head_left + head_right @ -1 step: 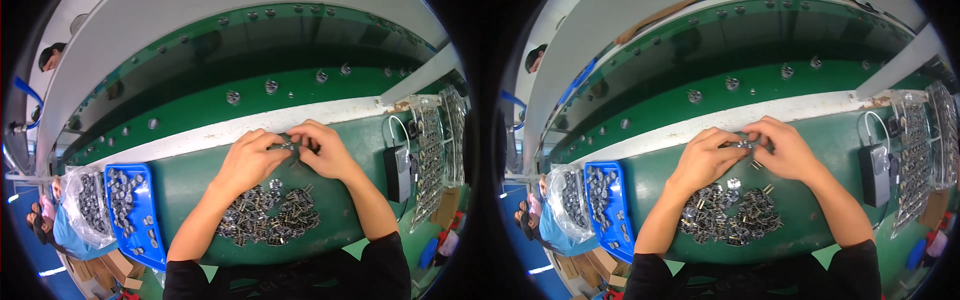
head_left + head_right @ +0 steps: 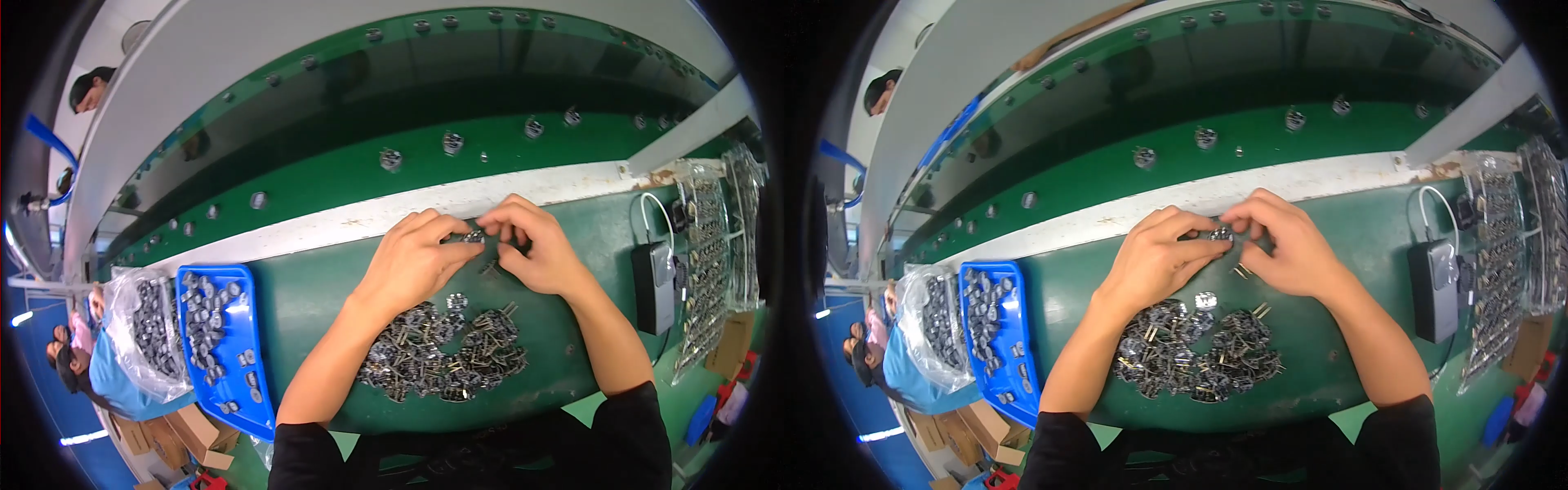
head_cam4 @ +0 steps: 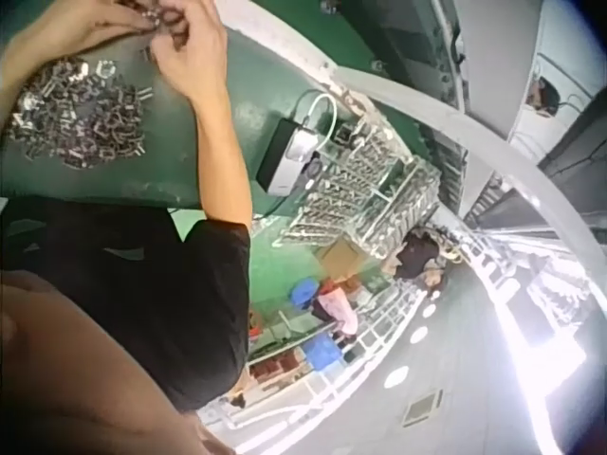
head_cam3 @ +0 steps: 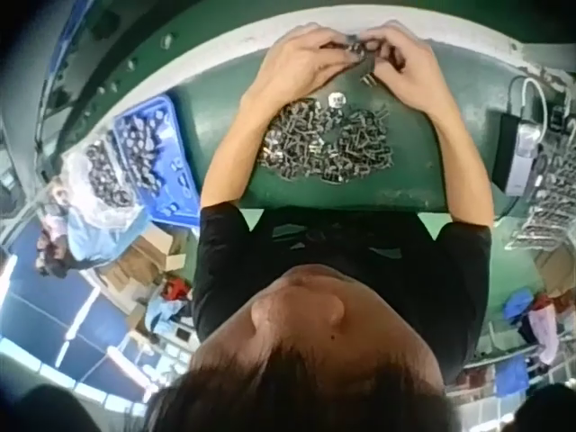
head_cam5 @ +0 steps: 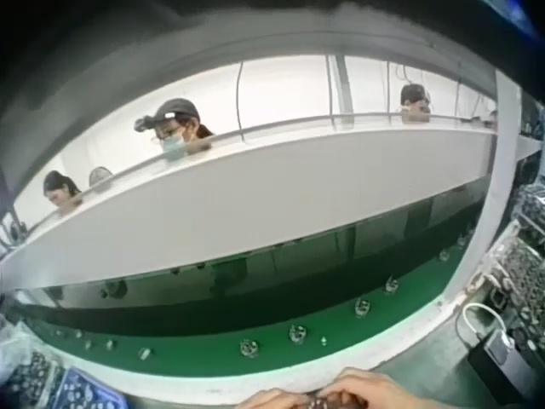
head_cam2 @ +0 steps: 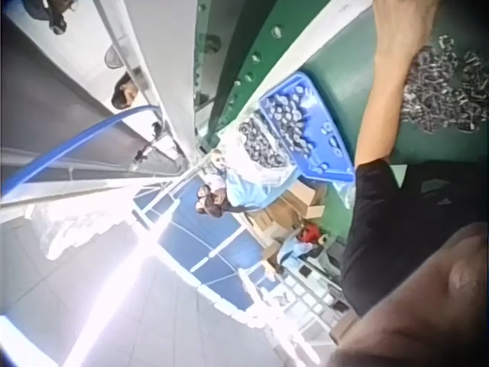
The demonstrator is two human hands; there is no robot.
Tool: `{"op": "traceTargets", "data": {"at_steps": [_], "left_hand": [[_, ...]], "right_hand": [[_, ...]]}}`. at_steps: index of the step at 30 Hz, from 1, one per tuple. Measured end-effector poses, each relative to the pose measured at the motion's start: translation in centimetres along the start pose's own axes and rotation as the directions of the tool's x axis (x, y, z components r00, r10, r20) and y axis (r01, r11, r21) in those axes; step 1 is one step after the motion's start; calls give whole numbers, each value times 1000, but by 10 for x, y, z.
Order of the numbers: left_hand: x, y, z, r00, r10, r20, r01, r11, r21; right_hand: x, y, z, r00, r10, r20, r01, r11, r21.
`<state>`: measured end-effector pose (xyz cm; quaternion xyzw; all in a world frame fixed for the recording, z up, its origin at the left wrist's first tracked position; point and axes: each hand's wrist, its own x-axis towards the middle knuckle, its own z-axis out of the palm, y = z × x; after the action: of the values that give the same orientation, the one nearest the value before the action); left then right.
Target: The person assembles small electronic components by hand, then places them into a plastic tray.
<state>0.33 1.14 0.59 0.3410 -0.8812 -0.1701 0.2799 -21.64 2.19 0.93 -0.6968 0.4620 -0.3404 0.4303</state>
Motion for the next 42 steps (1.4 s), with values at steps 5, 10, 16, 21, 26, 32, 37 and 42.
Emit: {"op": "traceTargets", "data": {"at_steps": [5,10,16,21,26,32,37,42], "left_hand": [[2,-35,-43,963,-188,-195,205,976,69],[-25,-90,-72,709,-508,-489,625,774,102],[-38,-105,-71,644,-615,-456,741,650,171],[-50,-122,-81,624,-446,-642,739,604,299],[-77,-139,-92,664,-532,-526,745,528,406],[-41,-103,-78,635,-634,-442,686,725,-54],[-5,-34,-41,946,-315,-73,298,937,-184],[3,3,0,980,-171,105,191,956,-223]], "right_hand": [[-3,17,1,939,-323,117,335,937,-99],[-1,18,5,899,-397,185,431,878,-210],[-5,14,8,941,-312,133,338,901,-272],[-5,17,8,960,-268,77,279,926,-256],[-4,15,12,944,-330,-4,320,917,-239],[-5,23,10,921,-382,-78,343,889,-304],[-2,18,12,945,-285,-163,276,958,-73],[-1,20,15,950,-258,-176,248,965,-81]]}}
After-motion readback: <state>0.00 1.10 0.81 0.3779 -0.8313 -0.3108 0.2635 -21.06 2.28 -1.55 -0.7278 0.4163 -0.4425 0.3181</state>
